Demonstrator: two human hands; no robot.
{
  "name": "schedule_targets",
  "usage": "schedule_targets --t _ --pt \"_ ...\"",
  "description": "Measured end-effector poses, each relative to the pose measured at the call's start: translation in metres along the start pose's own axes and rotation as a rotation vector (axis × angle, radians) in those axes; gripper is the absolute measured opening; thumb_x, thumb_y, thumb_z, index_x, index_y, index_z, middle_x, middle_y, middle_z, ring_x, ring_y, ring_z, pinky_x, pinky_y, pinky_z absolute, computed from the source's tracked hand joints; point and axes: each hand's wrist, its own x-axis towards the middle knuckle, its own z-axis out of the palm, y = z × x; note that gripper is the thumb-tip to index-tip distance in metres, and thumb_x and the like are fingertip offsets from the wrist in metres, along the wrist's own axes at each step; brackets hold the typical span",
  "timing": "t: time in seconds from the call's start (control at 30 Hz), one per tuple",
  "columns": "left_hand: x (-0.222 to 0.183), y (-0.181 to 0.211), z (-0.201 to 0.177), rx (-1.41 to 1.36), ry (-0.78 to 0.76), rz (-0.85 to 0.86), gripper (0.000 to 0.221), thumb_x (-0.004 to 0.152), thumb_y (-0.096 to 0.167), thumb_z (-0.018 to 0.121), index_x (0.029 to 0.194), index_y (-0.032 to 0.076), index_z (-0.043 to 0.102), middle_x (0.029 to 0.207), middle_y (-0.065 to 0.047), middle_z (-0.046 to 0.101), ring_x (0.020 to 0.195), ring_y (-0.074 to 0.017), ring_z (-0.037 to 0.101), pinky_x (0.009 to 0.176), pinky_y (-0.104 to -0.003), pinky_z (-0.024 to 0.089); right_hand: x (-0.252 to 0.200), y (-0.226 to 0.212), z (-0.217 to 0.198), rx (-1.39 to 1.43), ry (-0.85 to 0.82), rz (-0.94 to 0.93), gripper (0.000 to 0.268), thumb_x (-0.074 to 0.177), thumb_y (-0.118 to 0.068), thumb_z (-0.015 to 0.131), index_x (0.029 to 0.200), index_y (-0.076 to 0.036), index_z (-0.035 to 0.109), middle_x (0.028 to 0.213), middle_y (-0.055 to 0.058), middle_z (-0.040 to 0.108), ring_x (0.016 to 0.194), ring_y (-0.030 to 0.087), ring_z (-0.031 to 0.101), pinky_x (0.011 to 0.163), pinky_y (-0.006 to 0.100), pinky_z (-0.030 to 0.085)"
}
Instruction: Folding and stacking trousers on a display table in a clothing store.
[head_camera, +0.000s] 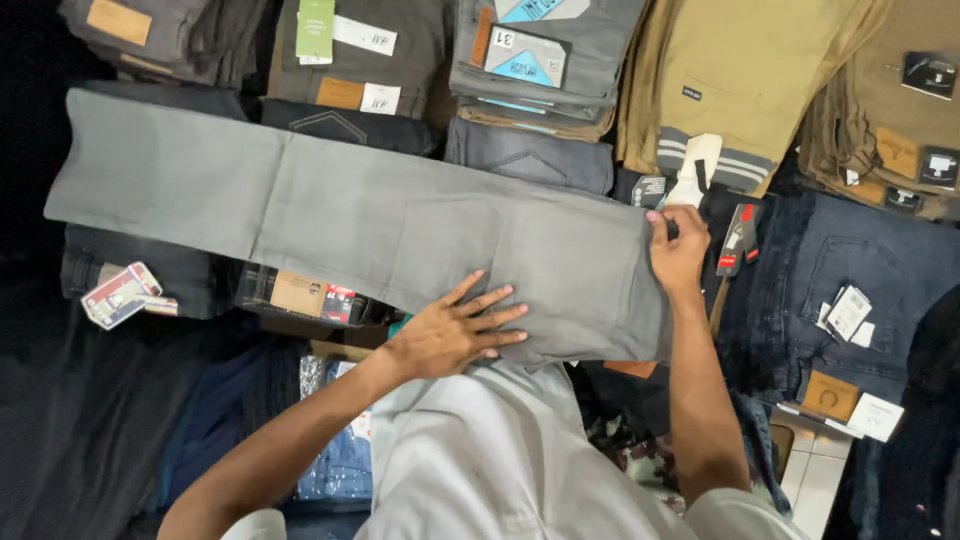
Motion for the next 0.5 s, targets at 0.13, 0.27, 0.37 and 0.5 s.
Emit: schedule_targets --t 0.13,0.27,0.37,0.5 --pt "-0.006 -0.004 0.01 0.019 0.044 -0.001 0.038 0.108 0.041 0.04 0.133 0.028 0.066 0.158 0.0 0.048 0.151 -0.031 0.035 0.125 -0.062 0.014 0.006 0.0 0.004 0.004 0.015 -0.025 0.023 0.097 -0.012 0.085 0.085 -0.006 0.067 0.093 0.011 0.071 0.086 0.039 0.07 0.078 0.043 0.052" --pt "-0.012 0.006 0.009 0.003 0.03 -0.037 0.04 0.108 0.041 0.038 0.137 0.03 0.063 0.162 -0.002 0.043 0.153 -0.0342 0.031 0.125 -0.063 0.011 -0.002 0.006 0.001 0.063 0.0 -0.021 0.025 0.099 -0.014 0.085 0.085 -0.006 0.067 0.092 0.01 0.071 0.086 0.036 0.07 0.078 0.04 0.052" --pt "-0.019 0.003 0.015 0.014 0.044 -0.05 0.043 0.108 0.048 0.035 0.139 0.034 0.061 0.16 -0.005 0.045 0.151 -0.035 0.034 0.125 -0.061 0.014 0.004 0.009 0.0 0.092 -0.01 -0.019 0.021 0.098 -0.012 0.085 0.086 -0.007 0.069 0.092 0.011 0.071 0.088 0.037 0.07 0.081 0.04 0.053" --pt "-0.028 -0.011 0.008 -0.046 0.076 -0.151 0.052 0.105 0.058 0.035 0.149 0.036 0.052 0.162 -0.008 0.042 0.151 -0.0313 0.037 0.124 -0.055 0.022 0.002 0.023 0.001 0.058 -0.045 -0.012 0.017 0.104 -0.012 0.08 0.089 -0.009 0.072 0.093 0.012 0.071 0.093 0.038 0.07 0.085 0.041 0.053"
